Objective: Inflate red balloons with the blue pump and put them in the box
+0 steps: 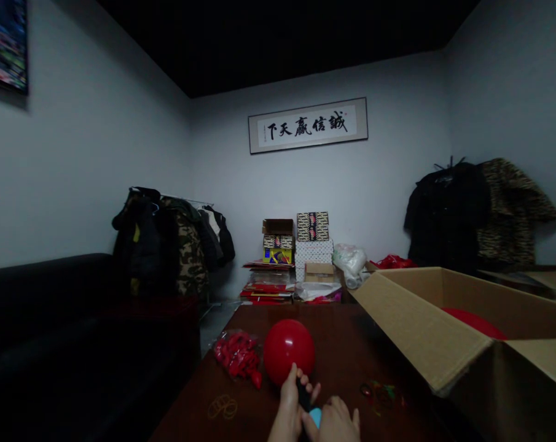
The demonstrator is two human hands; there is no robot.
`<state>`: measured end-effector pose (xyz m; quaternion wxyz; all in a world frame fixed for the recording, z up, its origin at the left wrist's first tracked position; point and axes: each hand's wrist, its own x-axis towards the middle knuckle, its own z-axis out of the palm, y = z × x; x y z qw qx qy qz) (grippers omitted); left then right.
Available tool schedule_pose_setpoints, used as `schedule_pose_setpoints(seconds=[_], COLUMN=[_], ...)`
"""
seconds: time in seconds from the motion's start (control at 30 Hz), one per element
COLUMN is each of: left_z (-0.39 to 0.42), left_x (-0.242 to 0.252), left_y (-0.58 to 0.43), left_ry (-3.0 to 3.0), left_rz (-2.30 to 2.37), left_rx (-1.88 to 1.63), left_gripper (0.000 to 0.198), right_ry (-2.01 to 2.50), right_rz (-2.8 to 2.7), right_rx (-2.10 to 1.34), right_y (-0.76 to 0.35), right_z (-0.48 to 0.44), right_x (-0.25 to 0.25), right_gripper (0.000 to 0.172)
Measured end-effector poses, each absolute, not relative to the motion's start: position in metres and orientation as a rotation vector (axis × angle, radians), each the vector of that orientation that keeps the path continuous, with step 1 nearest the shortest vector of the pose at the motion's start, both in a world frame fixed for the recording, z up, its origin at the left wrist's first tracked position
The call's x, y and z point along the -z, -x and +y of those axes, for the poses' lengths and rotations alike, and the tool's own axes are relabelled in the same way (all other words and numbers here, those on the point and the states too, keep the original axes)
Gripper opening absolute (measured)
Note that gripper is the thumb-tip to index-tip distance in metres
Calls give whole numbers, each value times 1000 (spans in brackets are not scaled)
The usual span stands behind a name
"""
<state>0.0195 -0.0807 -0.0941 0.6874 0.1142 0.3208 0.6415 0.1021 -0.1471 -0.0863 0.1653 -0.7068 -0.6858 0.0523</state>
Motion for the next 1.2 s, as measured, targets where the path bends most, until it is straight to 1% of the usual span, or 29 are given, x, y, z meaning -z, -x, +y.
schedule_pose_setpoints(seconds=[0.13,0.3,0.5,0.73,0.93,1.03,1.13,1.2], left_z=[-90,-96,-94,-99,-100,-101,-101,-99], left_x=[88,84,90,104,120,118,112,108], left_y=[-20,-22,-11,-12,-25,-23,-20,-19], left_ry=[-241,-239,-213,-189,-246,-271,-302,-294], left_rz=[704,661,635,609,709,729,743,728], left_rx=[-1425,-1422,-1455,-1425,-1368,-1385,-1396,-1417], left_gripper=[32,28,27,24,26,26,28,29], right_ry=[1956,1956,2034,2041,2038,2036,2052,2059], right_rz=[-1957,-2013,-2053,-2050,-2009,-2005,-1975,-1981], right_rx=[-210,-286,-193,-205,-203,-201,-129,-107], right_y=[-103,-108,-110,-108,-102,-98,-97,-100], right_z=[-162,-175,-190,-193,-178,-179,-185,-190], right_x=[78,80,90,79,75,75,76,77], right_gripper=[54,57,51,47,56,55,56,54])
